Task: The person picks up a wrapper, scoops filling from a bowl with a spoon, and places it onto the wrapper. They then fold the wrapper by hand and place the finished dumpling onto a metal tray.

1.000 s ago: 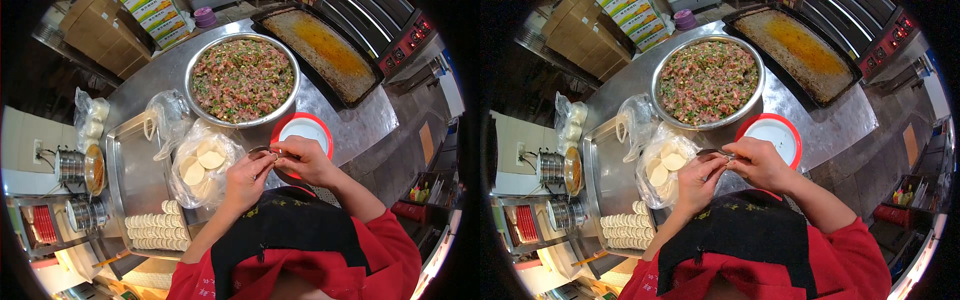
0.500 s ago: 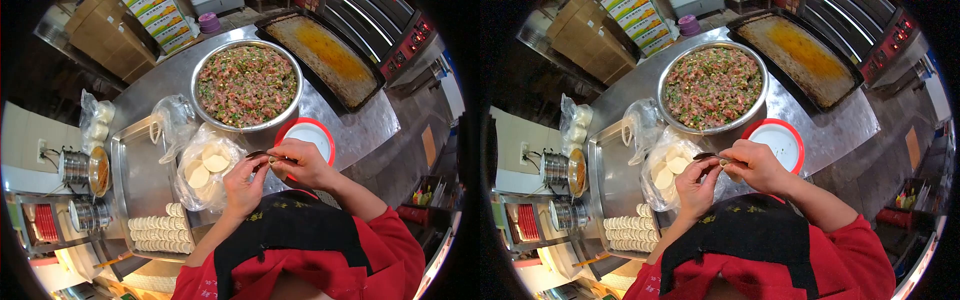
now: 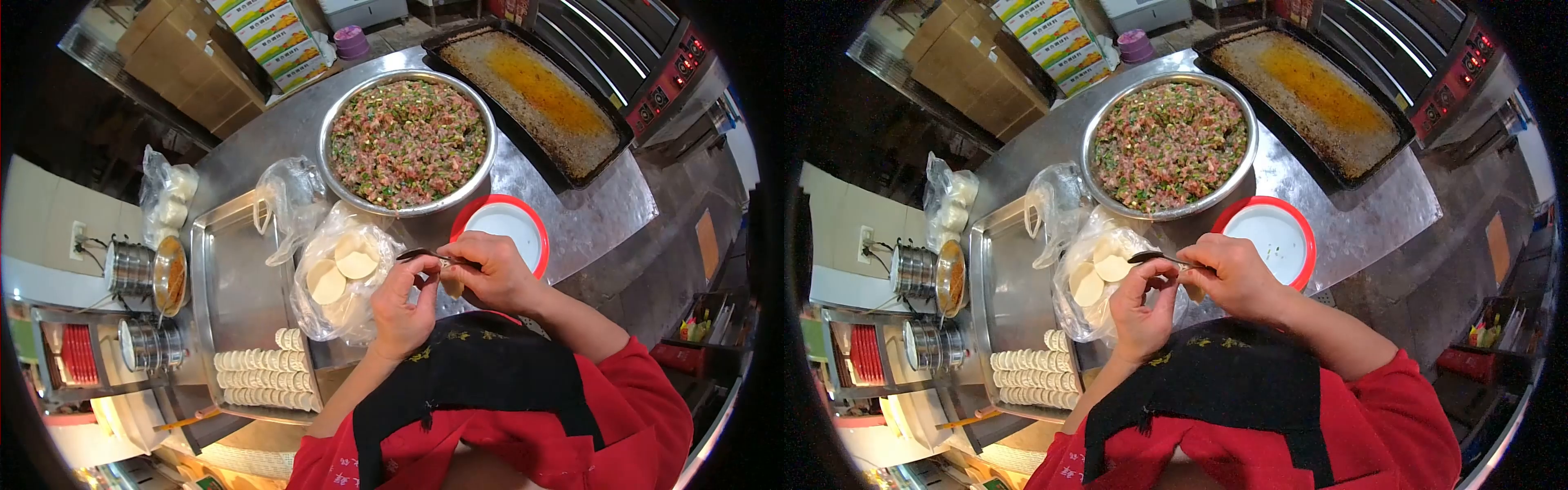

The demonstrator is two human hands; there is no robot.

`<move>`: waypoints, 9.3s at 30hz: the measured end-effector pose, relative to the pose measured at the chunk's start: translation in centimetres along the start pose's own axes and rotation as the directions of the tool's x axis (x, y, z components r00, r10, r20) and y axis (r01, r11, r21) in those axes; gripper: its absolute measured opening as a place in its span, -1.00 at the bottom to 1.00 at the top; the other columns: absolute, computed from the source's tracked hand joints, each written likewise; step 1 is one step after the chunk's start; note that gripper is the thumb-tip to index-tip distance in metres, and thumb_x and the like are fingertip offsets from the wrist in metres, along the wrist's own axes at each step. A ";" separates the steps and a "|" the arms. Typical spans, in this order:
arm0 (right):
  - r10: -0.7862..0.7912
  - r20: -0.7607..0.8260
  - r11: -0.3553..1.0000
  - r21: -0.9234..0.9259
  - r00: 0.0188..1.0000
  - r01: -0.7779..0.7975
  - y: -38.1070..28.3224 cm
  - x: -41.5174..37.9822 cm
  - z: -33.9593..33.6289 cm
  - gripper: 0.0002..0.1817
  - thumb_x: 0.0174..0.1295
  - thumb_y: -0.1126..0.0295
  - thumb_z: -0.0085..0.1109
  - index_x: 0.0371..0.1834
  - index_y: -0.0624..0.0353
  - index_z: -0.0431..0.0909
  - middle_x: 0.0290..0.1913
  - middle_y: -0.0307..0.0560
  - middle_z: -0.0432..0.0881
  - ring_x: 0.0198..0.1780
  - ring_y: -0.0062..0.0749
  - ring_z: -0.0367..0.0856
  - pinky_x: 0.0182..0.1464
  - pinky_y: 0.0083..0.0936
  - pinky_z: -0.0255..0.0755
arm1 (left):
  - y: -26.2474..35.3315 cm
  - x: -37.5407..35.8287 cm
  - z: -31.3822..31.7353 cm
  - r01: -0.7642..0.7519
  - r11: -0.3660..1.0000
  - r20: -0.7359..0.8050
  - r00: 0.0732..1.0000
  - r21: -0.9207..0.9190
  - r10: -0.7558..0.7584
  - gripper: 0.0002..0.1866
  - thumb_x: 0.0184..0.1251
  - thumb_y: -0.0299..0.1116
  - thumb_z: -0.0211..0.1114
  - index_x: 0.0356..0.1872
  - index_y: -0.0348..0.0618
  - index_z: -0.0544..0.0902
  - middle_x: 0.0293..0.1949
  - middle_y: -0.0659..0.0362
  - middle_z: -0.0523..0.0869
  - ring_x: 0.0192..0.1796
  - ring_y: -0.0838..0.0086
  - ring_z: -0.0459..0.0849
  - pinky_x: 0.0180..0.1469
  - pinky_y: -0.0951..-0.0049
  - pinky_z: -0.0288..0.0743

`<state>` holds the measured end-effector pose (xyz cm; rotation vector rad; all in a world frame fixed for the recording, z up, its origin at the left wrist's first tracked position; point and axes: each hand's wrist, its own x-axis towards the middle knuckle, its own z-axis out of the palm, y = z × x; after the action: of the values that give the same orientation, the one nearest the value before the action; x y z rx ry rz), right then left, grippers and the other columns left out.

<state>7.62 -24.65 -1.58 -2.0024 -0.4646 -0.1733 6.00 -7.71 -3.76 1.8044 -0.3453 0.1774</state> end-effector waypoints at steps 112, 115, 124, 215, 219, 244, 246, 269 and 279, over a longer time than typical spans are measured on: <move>-0.009 0.355 0.929 -0.343 0.935 0.140 1.2 5.6 21.9 -0.82 0.02 0.31 0.16 -0.53 0.20 0.55 -0.35 0.01 0.57 -0.40 0.00 0.60 -0.29 -0.17 0.50 | -10.8 -6.5 -18.3 0.288 0.955 0.053 0.955 0.074 -0.292 -0.86 0.15 -0.51 0.32 -0.26 -0.26 0.68 -0.21 0.14 0.68 -0.23 0.49 0.65 -0.17 0.53 0.53; 0.107 0.383 0.973 -0.231 0.918 -0.017 1.9 6.7 21.1 -0.79 0.04 0.30 0.16 -0.42 0.23 0.62 -0.40 0.08 0.61 -0.43 -0.04 0.59 -0.30 -0.22 0.44 | -11.4 -6.2 -18.6 0.340 0.940 0.005 0.940 0.007 -0.340 -0.85 0.18 -0.50 0.31 -0.22 -0.27 0.68 -0.15 0.18 0.65 -0.23 0.56 0.63 -0.18 0.56 0.52; 0.542 0.399 0.744 0.182 0.739 -0.643 -2.0 7.1 16.1 -0.77 0.12 0.31 0.24 -0.40 0.32 0.63 -0.53 -0.24 0.60 -0.46 -0.61 0.46 -0.39 -0.54 0.38 | -9.0 -4.4 -17.0 0.553 0.502 0.148 0.756 -0.664 -0.637 -0.64 0.35 -0.18 0.22 -0.12 -0.36 0.60 -0.19 0.02 0.67 -0.21 0.37 0.69 -0.14 0.41 0.59; -0.169 0.002 0.799 -0.585 0.986 0.139 4.7 2.3 4.4 -0.59 -0.10 0.49 0.18 -0.08 0.21 0.55 -0.59 -0.22 0.36 -0.62 -0.39 0.46 -0.67 -0.41 0.30 | -9.6 5.4 -0.4 0.441 -0.165 0.436 0.632 -0.882 -0.640 -0.54 0.54 -0.11 -0.23 0.24 -0.22 0.32 0.21 0.05 0.47 0.28 0.21 0.42 0.36 0.15 0.23; -0.165 0.094 0.767 -0.614 0.982 0.188 5.5 1.7 4.4 -0.58 -0.10 0.48 0.18 -0.06 0.20 0.55 -0.58 -0.21 0.35 -0.62 -0.38 0.46 -0.67 -0.41 0.30 | -9.6 5.5 -0.6 0.445 -0.185 0.451 0.619 -0.876 -0.644 -0.53 0.54 -0.11 -0.24 0.23 -0.25 0.32 0.21 0.02 0.47 0.27 0.19 0.42 0.36 0.14 0.23; 0.336 -0.263 0.475 -0.782 0.904 -0.404 7.2 -11.0 -1.1 -0.93 0.03 0.41 0.11 -0.41 0.12 0.54 -0.54 -0.07 0.52 -0.51 -0.14 0.59 -0.51 -0.26 0.44 | -5.5 2.4 1.7 0.633 -0.072 0.561 0.621 -0.771 -0.547 -0.53 0.53 -0.11 -0.17 0.25 -0.25 0.32 0.25 0.05 0.43 0.30 0.22 0.38 0.36 0.17 0.23; 0.409 -0.160 0.502 -0.783 0.898 -0.368 6.6 -12.1 -1.0 -0.95 0.04 0.43 0.07 -0.50 0.12 0.48 -0.55 -0.07 0.52 -0.50 -0.12 0.61 -0.47 -0.25 0.46 | -5.5 2.3 2.2 0.648 -0.053 0.576 0.633 -0.760 -0.518 -0.52 0.53 -0.10 -0.17 0.25 -0.25 0.32 0.25 0.06 0.44 0.30 0.23 0.39 0.35 0.17 0.24; 0.477 -0.193 0.878 0.071 0.858 -0.473 0.0 -7.4 -4.1 -0.82 0.16 0.41 0.13 -0.25 0.24 0.65 -0.54 0.08 0.61 -0.53 -0.36 0.60 -0.41 -0.44 0.45 | -3.3 2.0 5.0 0.823 -0.037 0.780 0.522 -0.567 -0.344 -0.40 0.52 0.05 -0.29 0.22 -0.29 0.36 0.17 0.01 0.52 0.21 0.25 0.49 0.29 0.19 0.32; 0.453 -0.127 0.871 -0.148 0.882 -0.469 -0.4 -5.1 -5.1 -0.86 0.11 0.41 0.14 -0.35 0.20 0.65 -0.55 0.12 0.58 -0.51 -0.08 0.60 -0.43 -0.32 0.43 | -3.3 1.6 3.3 0.784 0.059 0.641 0.546 -0.618 -0.540 -0.34 0.50 0.11 -0.30 0.16 -0.34 0.42 0.12 0.00 0.56 0.16 0.25 0.55 0.24 0.21 0.40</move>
<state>3.16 -30.21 -0.52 -2.2079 0.1014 -0.0019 8.40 -10.37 -7.16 0.6981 0.2975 -0.8282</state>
